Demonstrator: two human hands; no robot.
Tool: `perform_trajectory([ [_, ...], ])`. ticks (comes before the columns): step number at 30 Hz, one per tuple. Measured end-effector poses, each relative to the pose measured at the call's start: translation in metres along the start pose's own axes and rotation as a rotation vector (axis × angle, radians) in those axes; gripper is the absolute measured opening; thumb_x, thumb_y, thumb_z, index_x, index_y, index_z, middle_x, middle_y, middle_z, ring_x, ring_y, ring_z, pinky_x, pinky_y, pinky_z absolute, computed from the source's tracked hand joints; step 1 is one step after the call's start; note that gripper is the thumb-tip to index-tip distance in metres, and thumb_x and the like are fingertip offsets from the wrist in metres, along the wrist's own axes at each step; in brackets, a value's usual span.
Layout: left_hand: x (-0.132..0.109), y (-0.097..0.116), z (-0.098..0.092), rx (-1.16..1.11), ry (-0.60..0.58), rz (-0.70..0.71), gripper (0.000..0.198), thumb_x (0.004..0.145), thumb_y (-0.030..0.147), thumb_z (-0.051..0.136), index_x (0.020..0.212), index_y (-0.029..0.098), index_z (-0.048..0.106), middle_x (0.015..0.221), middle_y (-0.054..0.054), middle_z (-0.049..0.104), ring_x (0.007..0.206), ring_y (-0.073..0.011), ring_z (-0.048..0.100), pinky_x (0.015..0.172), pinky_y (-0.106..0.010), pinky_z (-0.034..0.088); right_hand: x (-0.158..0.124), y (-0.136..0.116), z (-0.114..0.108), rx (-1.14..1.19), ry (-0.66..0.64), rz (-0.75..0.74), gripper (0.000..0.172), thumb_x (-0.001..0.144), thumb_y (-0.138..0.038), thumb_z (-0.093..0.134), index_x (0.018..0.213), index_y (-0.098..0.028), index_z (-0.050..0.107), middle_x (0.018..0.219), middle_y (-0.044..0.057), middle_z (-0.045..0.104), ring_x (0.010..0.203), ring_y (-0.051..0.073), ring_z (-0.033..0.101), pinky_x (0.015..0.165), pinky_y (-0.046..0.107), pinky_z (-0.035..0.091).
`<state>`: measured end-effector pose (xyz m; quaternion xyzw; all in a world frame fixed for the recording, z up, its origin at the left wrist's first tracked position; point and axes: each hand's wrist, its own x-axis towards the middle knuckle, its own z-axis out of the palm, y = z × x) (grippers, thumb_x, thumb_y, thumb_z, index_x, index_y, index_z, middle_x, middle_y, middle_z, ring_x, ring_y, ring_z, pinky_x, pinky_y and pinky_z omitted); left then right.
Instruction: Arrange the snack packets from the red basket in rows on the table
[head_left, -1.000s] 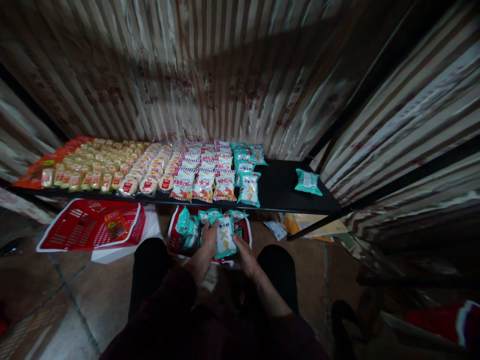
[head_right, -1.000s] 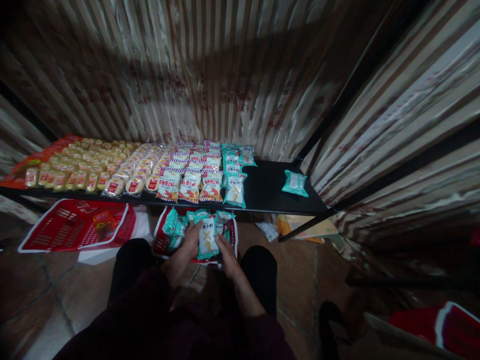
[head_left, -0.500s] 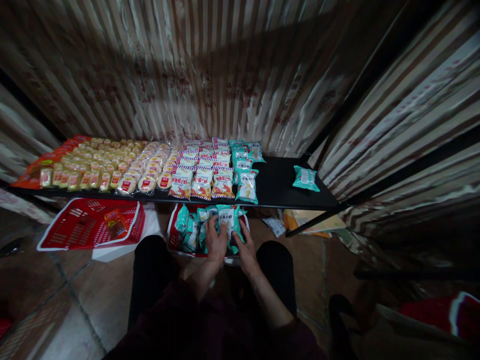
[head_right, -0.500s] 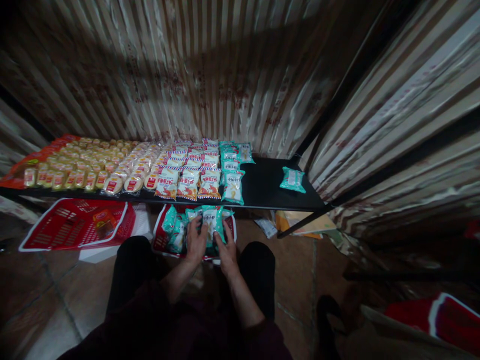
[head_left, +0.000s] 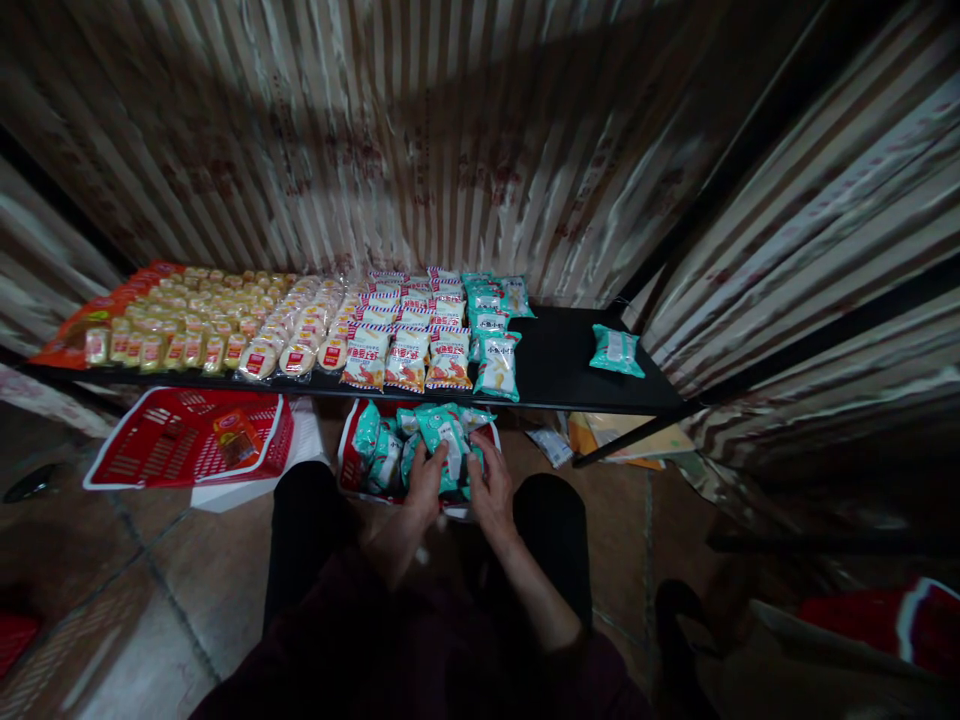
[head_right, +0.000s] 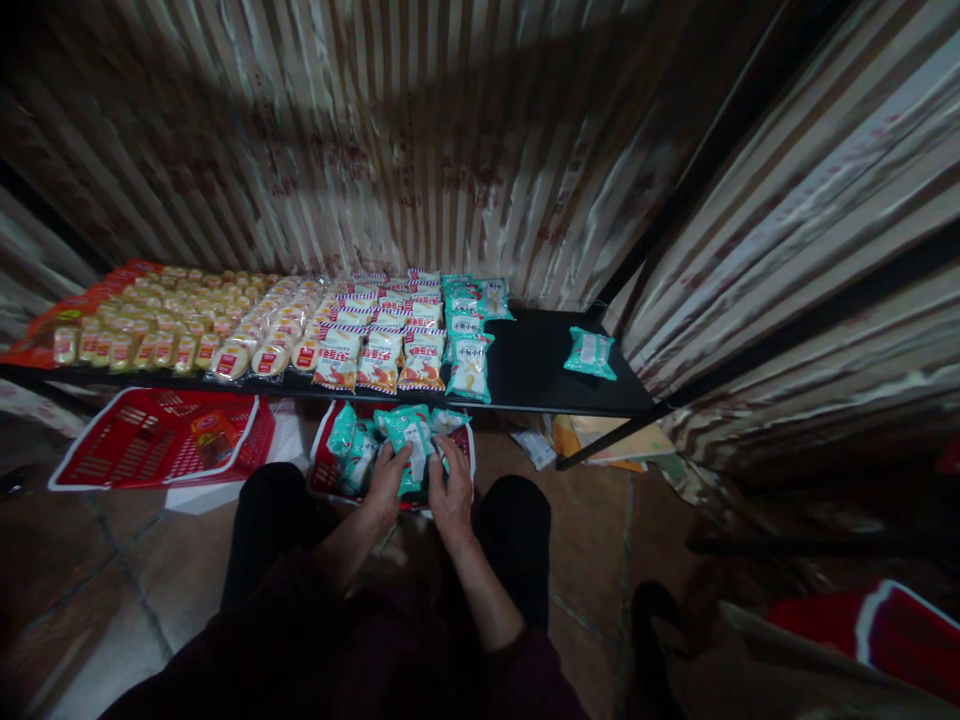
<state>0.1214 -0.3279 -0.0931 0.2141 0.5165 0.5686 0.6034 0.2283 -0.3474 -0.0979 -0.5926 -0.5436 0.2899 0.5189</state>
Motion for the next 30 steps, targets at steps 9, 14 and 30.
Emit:
perform_trajectory([
  [9,0.001,0.013,0.001,-0.119,-0.082,-0.094,0.047,0.058,0.042,0.078,0.097,0.019,0.064,0.103,-0.008,0.069,0.092,-0.0219,0.065,0.080,-0.033,0.051,0.004,0.024,0.002,0.232,-0.083,0.427,0.054,0.068,-0.054,0.069,0.112,-0.024,0.066,0.107,0.004,0.070,0.100,0.028,0.063,0.086,0.038,0.051],
  [14,-0.001,0.015,0.003,-0.138,-0.165,-0.108,0.049,0.058,0.043,0.078,0.098,0.018,0.065,0.100,-0.008,0.070,0.092,-0.0224,0.065,0.080,-0.032,0.051,0.002,0.026,0.000,0.259,-0.040,0.402,0.052,0.070,-0.055,0.067,0.112,-0.024,0.065,0.104,0.005,0.071,0.094,0.027,0.065,0.083,0.039,0.052],
  [30,-0.001,0.009,-0.003,-0.056,-0.157,-0.063,0.051,0.061,0.045,0.075,0.104,0.021,0.064,0.106,-0.006,0.068,0.095,-0.0218,0.064,0.081,-0.031,0.050,0.005,0.002,-0.005,-0.336,-0.049,-0.288,0.035,0.088,-0.024,0.046,0.119,-0.025,0.062,0.124,0.009,0.058,0.116,0.024,0.051,0.102,0.045,0.040],
])
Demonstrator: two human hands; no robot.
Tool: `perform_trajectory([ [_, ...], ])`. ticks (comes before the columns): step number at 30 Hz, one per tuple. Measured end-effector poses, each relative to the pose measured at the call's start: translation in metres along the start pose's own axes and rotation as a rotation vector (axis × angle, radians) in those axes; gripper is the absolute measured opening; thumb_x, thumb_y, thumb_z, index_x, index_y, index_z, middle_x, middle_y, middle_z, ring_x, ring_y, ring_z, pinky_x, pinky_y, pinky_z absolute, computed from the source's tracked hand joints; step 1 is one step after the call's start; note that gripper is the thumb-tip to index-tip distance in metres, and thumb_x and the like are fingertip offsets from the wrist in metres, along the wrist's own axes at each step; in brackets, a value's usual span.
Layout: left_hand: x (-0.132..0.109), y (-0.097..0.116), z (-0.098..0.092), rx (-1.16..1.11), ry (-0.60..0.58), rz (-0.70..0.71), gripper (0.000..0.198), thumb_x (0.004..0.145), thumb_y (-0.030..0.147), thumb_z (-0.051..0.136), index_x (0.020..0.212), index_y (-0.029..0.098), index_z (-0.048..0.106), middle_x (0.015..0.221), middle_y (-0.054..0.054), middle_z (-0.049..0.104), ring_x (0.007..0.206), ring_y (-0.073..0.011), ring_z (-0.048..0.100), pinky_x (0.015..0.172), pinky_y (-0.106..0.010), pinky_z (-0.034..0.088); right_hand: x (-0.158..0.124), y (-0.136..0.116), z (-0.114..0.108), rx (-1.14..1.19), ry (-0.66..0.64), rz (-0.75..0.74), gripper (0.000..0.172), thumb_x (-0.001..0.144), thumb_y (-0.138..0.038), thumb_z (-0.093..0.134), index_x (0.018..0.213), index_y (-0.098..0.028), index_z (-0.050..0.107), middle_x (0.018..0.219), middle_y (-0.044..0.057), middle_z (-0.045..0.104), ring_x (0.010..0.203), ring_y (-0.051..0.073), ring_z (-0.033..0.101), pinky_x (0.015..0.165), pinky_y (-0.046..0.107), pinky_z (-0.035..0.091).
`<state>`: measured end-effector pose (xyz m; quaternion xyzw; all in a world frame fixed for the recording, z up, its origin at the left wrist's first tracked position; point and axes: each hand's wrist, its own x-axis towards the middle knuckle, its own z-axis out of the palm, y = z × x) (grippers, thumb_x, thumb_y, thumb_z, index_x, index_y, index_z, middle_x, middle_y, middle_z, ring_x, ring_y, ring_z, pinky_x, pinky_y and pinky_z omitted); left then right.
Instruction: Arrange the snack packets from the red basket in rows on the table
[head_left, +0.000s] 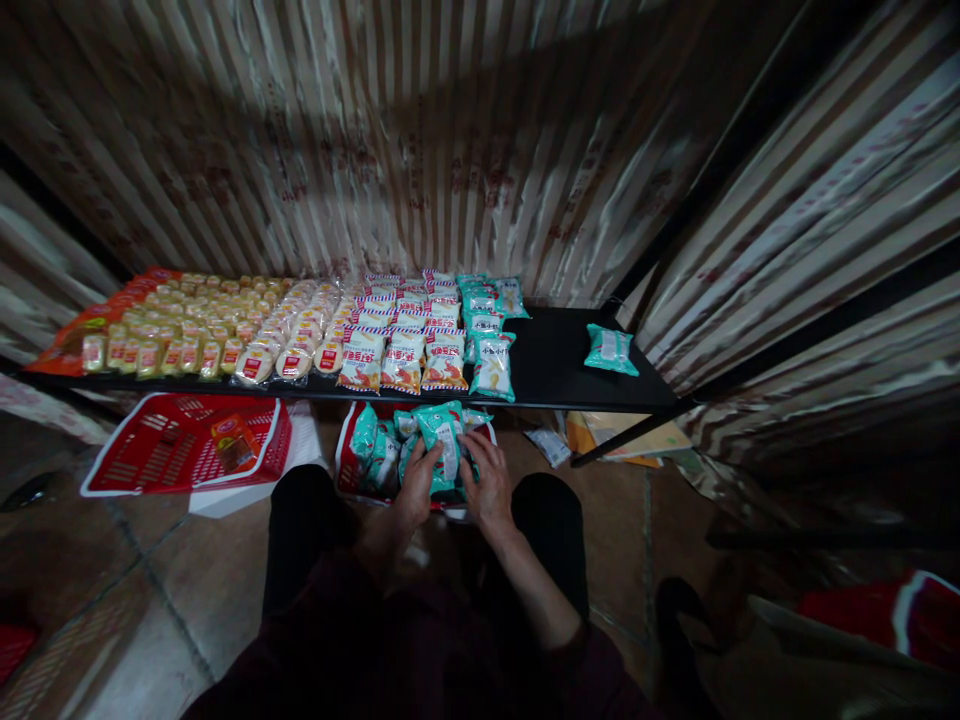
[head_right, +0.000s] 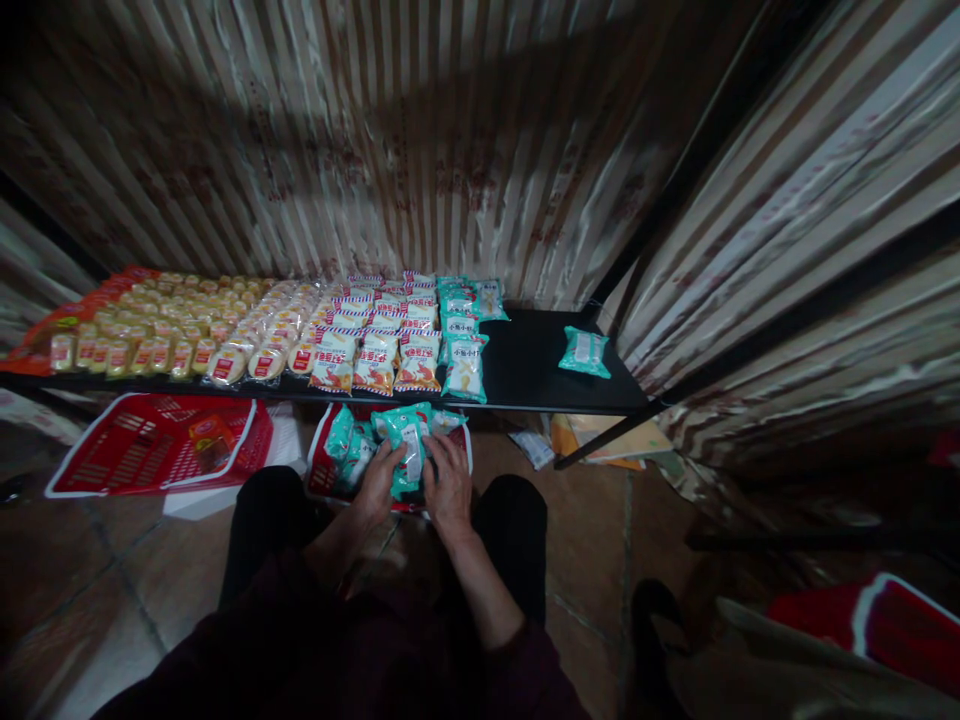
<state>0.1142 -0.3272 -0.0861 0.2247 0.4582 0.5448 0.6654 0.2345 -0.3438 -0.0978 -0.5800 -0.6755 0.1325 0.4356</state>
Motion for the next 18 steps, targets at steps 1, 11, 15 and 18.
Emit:
perform_trajectory([
  [1,0.001,-0.001,-0.001,0.015,-0.008,0.016,0.050,0.062,0.044,0.075,0.105,0.020,0.064,0.108,-0.007,0.068,0.097,-0.0222,0.064,0.084,-0.032,0.050,-0.001,0.000,0.001,0.022,0.006,0.006,0.035,0.087,-0.023,0.046,0.117,-0.025,0.063,0.122,0.009,0.059,0.114,0.024,0.053,0.101,0.044,0.041],
  [11,-0.005,-0.002,0.002,0.399,-0.003,0.163,0.049,0.084,0.042,0.052,0.126,0.019,0.056,0.140,-0.009,0.049,0.131,-0.0243,0.043,0.110,-0.039,0.031,-0.001,0.001,0.001,0.500,-0.038,0.503,0.044,0.082,-0.051,0.054,0.115,-0.022,0.063,0.119,0.009,0.064,0.112,0.025,0.058,0.099,0.043,0.044],
  [15,-0.011,0.001,0.008,0.606,-0.016,0.253,0.044,0.089,0.036,0.039,0.125,0.018,0.058,0.135,-0.010,0.054,0.127,-0.0218,0.046,0.109,-0.037,0.033,0.002,-0.002,-0.001,0.598,-0.063,0.603,0.056,0.072,-0.055,0.065,0.118,-0.023,0.062,0.118,0.006,0.066,0.114,0.027,0.058,0.099,0.042,0.044],
  [18,-0.018,0.005,0.012,0.716,-0.030,0.296,0.044,0.090,0.033,0.036,0.124,0.017,0.059,0.131,-0.010,0.056,0.124,-0.0207,0.049,0.109,-0.035,0.034,0.001,-0.003,-0.001,0.627,-0.067,0.635,0.064,0.065,-0.054,0.072,0.120,-0.022,0.060,0.112,0.006,0.069,0.107,0.027,0.062,0.094,0.041,0.048],
])
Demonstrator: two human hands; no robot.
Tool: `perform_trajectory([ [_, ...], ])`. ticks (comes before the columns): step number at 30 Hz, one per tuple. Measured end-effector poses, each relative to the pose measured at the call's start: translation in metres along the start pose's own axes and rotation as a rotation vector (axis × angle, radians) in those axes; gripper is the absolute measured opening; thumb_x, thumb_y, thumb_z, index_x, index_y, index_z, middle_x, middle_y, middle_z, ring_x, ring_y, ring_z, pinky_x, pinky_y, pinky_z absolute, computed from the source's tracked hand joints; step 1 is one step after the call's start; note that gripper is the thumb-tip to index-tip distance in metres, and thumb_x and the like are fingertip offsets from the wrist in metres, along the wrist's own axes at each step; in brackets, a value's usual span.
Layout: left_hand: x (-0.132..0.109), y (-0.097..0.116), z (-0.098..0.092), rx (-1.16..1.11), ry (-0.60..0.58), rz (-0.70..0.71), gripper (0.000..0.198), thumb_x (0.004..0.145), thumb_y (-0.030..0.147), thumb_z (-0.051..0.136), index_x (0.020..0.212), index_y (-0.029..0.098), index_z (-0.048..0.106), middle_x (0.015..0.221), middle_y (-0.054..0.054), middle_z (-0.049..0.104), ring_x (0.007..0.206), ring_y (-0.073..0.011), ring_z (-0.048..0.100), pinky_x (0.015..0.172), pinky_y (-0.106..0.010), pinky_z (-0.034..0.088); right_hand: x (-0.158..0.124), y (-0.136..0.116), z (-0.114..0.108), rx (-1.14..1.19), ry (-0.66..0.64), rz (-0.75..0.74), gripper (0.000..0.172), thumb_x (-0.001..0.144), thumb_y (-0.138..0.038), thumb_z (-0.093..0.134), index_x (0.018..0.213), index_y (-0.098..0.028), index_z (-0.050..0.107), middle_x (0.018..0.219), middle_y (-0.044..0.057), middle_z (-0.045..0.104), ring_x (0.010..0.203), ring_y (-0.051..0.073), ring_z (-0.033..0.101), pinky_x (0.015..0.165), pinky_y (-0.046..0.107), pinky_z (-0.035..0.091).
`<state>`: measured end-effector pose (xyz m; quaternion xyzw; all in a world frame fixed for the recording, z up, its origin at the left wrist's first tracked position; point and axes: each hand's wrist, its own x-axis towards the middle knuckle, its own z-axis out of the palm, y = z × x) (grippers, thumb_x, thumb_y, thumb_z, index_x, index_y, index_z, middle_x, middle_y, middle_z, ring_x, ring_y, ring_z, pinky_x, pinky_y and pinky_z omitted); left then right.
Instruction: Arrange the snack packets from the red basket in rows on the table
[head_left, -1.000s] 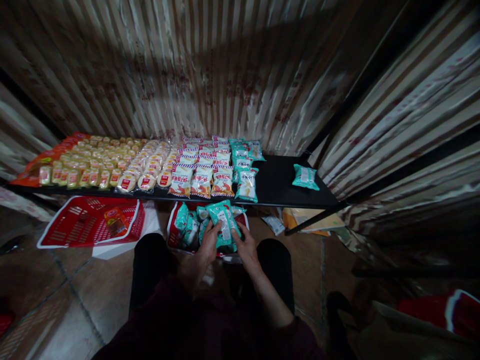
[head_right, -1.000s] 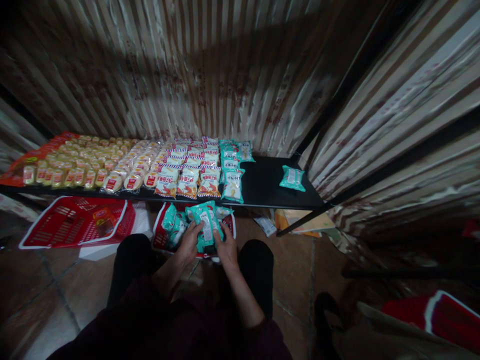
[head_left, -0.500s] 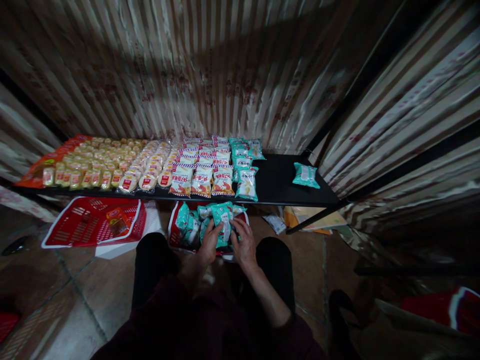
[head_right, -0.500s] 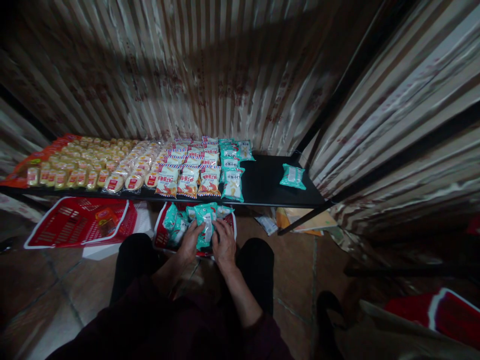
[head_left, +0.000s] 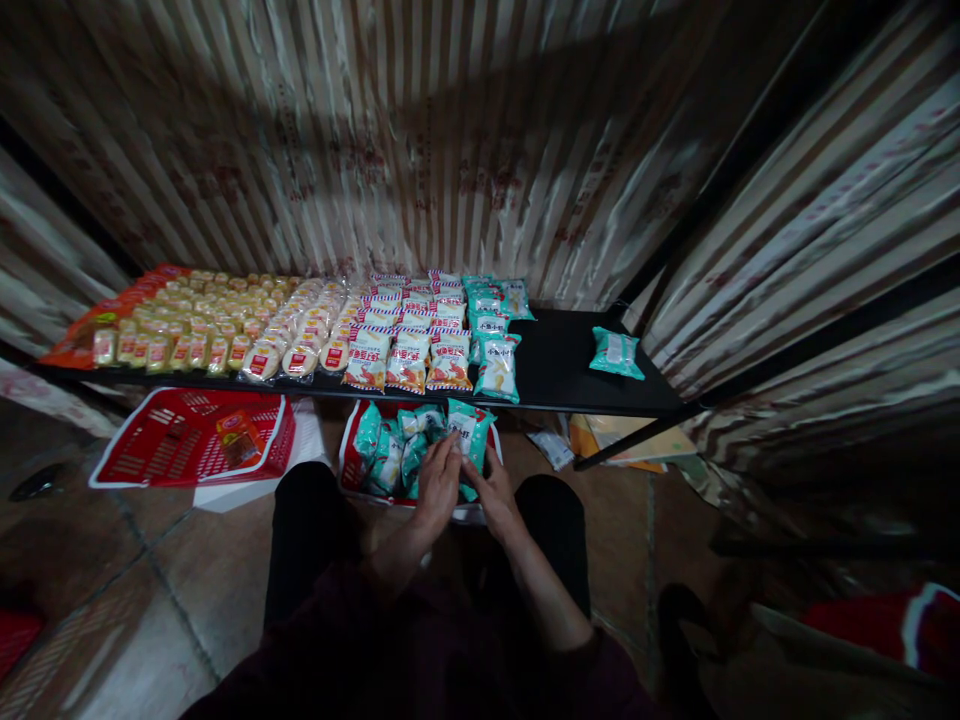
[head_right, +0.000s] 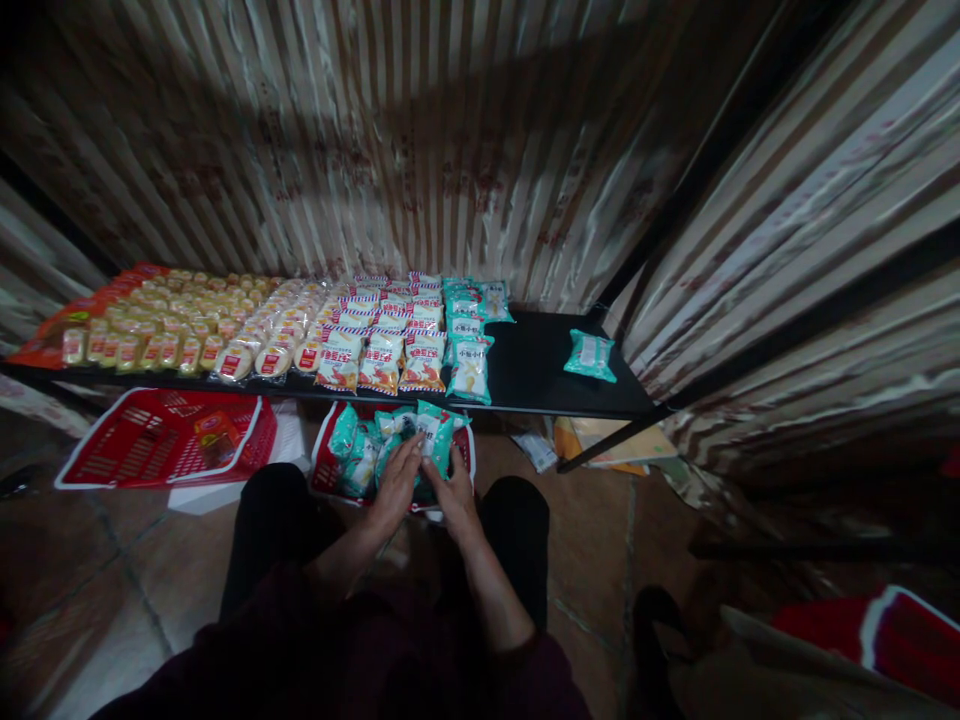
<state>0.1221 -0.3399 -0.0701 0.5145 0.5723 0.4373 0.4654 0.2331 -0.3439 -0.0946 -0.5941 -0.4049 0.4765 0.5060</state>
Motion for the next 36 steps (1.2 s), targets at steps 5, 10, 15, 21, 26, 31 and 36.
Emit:
perform_trajectory([
  [5,-0.004,0.003,-0.003,0.108,0.013,0.039,0.041,0.084,0.031,0.048,0.121,0.018,0.060,0.128,-0.010,0.058,0.123,-0.0227,0.049,0.108,-0.037,0.034,-0.001,0.001,0.000,0.107,0.020,0.032,0.061,0.068,-0.053,0.071,0.119,-0.022,0.059,0.111,0.006,0.070,0.102,0.025,0.065,0.092,0.040,0.049],
  [10,0.001,-0.011,-0.004,-0.082,0.085,-0.144,0.050,0.077,0.030,0.062,0.124,0.016,0.055,0.134,-0.013,0.053,0.126,-0.0249,0.047,0.107,-0.039,0.035,0.002,-0.002,0.000,0.264,0.031,0.084,0.052,0.068,-0.054,0.071,0.110,-0.023,0.064,0.105,0.004,0.072,0.091,0.022,0.068,0.084,0.035,0.053],
  [15,0.004,-0.016,-0.001,-0.432,-0.022,-0.280,0.045,0.072,0.033,0.071,0.113,0.016,0.061,0.121,-0.012,0.063,0.109,-0.0235,0.061,0.096,-0.036,0.046,0.001,-0.008,-0.005,0.302,-0.035,0.096,0.053,0.068,-0.054,0.071,0.110,-0.022,0.064,0.102,0.005,0.073,0.088,0.024,0.069,0.078,0.035,0.055],
  [21,0.007,-0.016,-0.001,-0.478,-0.098,-0.224,0.047,0.062,0.043,0.079,0.099,0.016,0.065,0.105,-0.009,0.070,0.096,-0.0239,0.065,0.089,-0.037,0.051,0.000,-0.025,-0.016,0.306,-0.109,0.113,0.053,0.065,-0.049,0.077,0.107,-0.021,0.064,0.097,0.005,0.074,0.079,0.023,0.070,0.072,0.034,0.056],
  [26,0.007,-0.012,0.000,-0.478,-0.134,-0.209,0.055,0.058,0.043,0.082,0.104,0.017,0.064,0.111,-0.009,0.069,0.103,-0.0254,0.063,0.092,-0.038,0.050,0.003,-0.029,-0.022,0.268,-0.085,0.114,0.053,0.063,-0.051,0.078,0.104,-0.020,0.063,0.091,0.005,0.074,0.073,0.023,0.069,0.068,0.035,0.055],
  [31,0.005,-0.005,0.007,-0.567,-0.210,-0.207,0.059,0.057,0.040,0.083,0.108,0.017,0.062,0.118,-0.010,0.065,0.112,-0.0264,0.059,0.098,-0.039,0.046,0.006,-0.023,-0.031,0.210,0.029,0.055,0.055,0.065,-0.057,0.073,0.103,-0.019,0.064,0.094,0.005,0.073,0.077,0.024,0.068,0.070,0.034,0.055],
  [36,0.005,0.001,0.014,-0.585,-0.210,-0.205,0.056,0.056,0.039,0.083,0.103,0.016,0.062,0.116,-0.012,0.066,0.110,-0.0276,0.060,0.098,-0.042,0.046,0.003,-0.038,-0.045,0.164,-0.057,0.026,0.055,0.067,-0.056,0.073,0.109,-0.022,0.063,0.100,0.005,0.073,0.083,0.024,0.068,0.075,0.035,0.055],
])
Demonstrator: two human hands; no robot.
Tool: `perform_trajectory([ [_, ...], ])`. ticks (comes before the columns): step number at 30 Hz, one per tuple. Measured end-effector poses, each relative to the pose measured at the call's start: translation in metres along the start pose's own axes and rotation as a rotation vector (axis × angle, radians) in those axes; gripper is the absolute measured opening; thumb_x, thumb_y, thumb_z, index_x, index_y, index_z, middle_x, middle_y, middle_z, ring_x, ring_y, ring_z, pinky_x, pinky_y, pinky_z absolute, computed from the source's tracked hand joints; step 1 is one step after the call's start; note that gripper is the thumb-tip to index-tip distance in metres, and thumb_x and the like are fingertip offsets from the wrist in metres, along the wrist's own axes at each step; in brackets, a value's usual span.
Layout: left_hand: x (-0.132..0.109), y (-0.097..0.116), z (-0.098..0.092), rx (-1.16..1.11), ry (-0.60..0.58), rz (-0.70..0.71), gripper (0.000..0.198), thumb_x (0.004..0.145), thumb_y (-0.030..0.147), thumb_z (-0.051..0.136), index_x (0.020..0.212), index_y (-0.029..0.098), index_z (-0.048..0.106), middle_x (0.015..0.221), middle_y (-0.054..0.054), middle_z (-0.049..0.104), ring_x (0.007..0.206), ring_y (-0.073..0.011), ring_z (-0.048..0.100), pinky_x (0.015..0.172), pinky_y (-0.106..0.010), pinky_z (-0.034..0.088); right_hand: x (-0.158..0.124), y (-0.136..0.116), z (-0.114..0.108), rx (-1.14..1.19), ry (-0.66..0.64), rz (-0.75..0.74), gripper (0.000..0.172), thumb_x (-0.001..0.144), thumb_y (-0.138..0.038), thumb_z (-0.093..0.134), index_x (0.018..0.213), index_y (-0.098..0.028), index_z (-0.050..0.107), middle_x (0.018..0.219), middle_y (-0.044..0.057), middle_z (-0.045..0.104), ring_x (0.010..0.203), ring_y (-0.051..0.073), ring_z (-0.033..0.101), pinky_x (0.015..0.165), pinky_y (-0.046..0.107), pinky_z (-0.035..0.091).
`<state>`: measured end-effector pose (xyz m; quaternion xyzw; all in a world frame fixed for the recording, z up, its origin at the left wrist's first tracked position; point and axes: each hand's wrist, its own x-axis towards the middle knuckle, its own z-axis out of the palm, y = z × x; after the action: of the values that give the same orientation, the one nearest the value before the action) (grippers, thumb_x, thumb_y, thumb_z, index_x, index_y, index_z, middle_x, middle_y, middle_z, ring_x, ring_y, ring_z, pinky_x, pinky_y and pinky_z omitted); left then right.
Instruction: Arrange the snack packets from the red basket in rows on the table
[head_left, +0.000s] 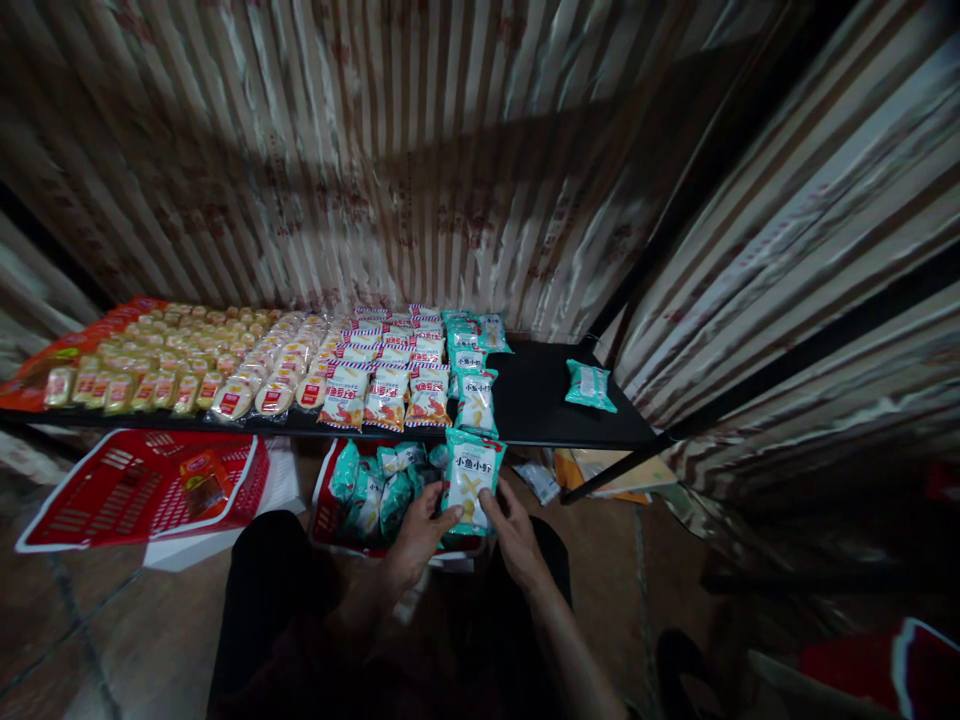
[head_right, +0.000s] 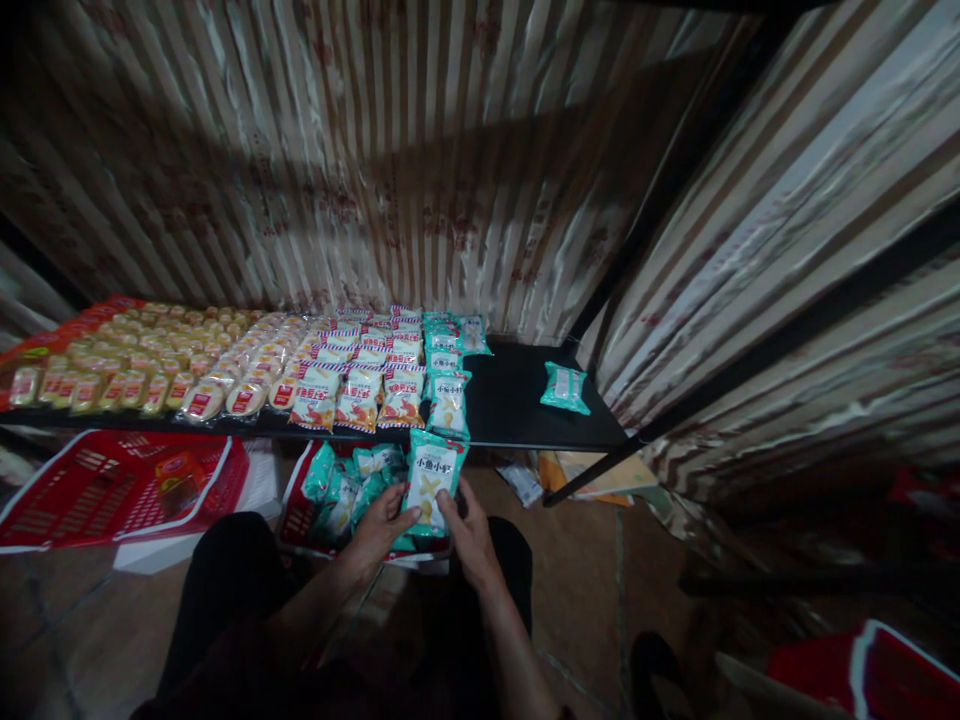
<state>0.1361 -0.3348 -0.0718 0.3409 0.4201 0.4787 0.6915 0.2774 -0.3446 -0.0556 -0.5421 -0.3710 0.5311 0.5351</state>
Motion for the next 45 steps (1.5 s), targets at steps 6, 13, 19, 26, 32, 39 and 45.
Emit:
perform_trajectory([
  [6,0.007,0.002,0.015,0.031,0.040,0.039,0.052,0.058,0.038,0.081,0.102,0.017,0.062,0.114,-0.011,0.067,0.107,-0.0266,0.062,0.098,-0.043,0.047,0.005,-0.011,-0.011,0.038,-0.026,-0.008,0.054,0.062,-0.056,0.076,0.104,-0.023,0.068,0.098,0.006,0.073,0.086,0.026,0.067,0.079,0.039,0.054],
  [13,0.028,0.006,0.038,0.060,-0.073,0.025,0.051,0.062,0.033,0.078,0.106,0.017,0.059,0.115,-0.011,0.066,0.107,-0.0259,0.062,0.096,-0.041,0.048,0.026,-0.006,-0.037,0.025,0.058,-0.042,0.049,0.068,-0.056,0.072,0.104,-0.023,0.068,0.101,0.005,0.072,0.089,0.025,0.066,0.078,0.037,0.054],
  [19,0.051,0.008,0.065,0.112,-0.078,0.037,0.041,0.067,0.024,0.072,0.105,0.018,0.059,0.113,-0.009,0.067,0.105,-0.0240,0.063,0.093,-0.037,0.049,0.052,-0.012,-0.061,0.015,0.188,-0.026,0.051,0.062,-0.057,0.075,0.100,-0.023,0.071,0.105,0.006,0.072,0.096,0.027,0.065,0.083,0.037,0.052],
  [26,0.087,0.005,0.097,0.183,-0.061,0.069,0.035,0.072,0.013,0.065,0.106,0.018,0.059,0.112,-0.008,0.068,0.105,-0.0215,0.063,0.093,-0.034,0.049,0.084,-0.032,-0.086,0.060,0.224,0.068,0.050,0.058,-0.058,0.076,0.095,-0.024,0.072,0.105,0.004,0.072,0.098,0.027,0.065,0.079,0.034,0.054],
  [32,0.122,-0.007,0.119,0.292,-0.064,0.114,0.042,0.074,0.017,0.062,0.116,0.018,0.056,0.114,-0.010,0.066,0.104,-0.0220,0.063,0.094,-0.035,0.048,0.115,-0.042,-0.102,0.051,0.255,0.012,0.051,0.062,-0.057,0.073,0.102,-0.026,0.070,0.102,0.003,0.073,0.092,0.026,0.067,0.074,0.034,0.055],
  [39,0.144,0.004,0.143,0.556,0.074,0.155,0.058,0.075,0.019,0.058,0.131,0.009,0.047,0.134,-0.019,0.053,0.126,-0.0286,0.049,0.109,-0.041,0.034,0.151,-0.048,-0.113,0.116,0.224,-0.003,0.050,0.063,-0.054,0.074,0.103,-0.025,0.069,0.101,0.003,0.073,0.091,0.026,0.068,0.076,0.035,0.055],
  [45,0.151,0.014,0.157,0.575,0.064,0.228,0.076,0.070,0.011,0.055,0.142,0.012,0.034,0.151,-0.014,0.033,0.140,-0.0251,0.028,0.116,-0.036,0.021,0.181,-0.048,-0.116,0.069,0.258,-0.060,0.055,0.063,-0.056,0.074,0.104,-0.020,0.069,0.102,0.005,0.073,0.090,0.026,0.067,0.076,0.035,0.054],
])
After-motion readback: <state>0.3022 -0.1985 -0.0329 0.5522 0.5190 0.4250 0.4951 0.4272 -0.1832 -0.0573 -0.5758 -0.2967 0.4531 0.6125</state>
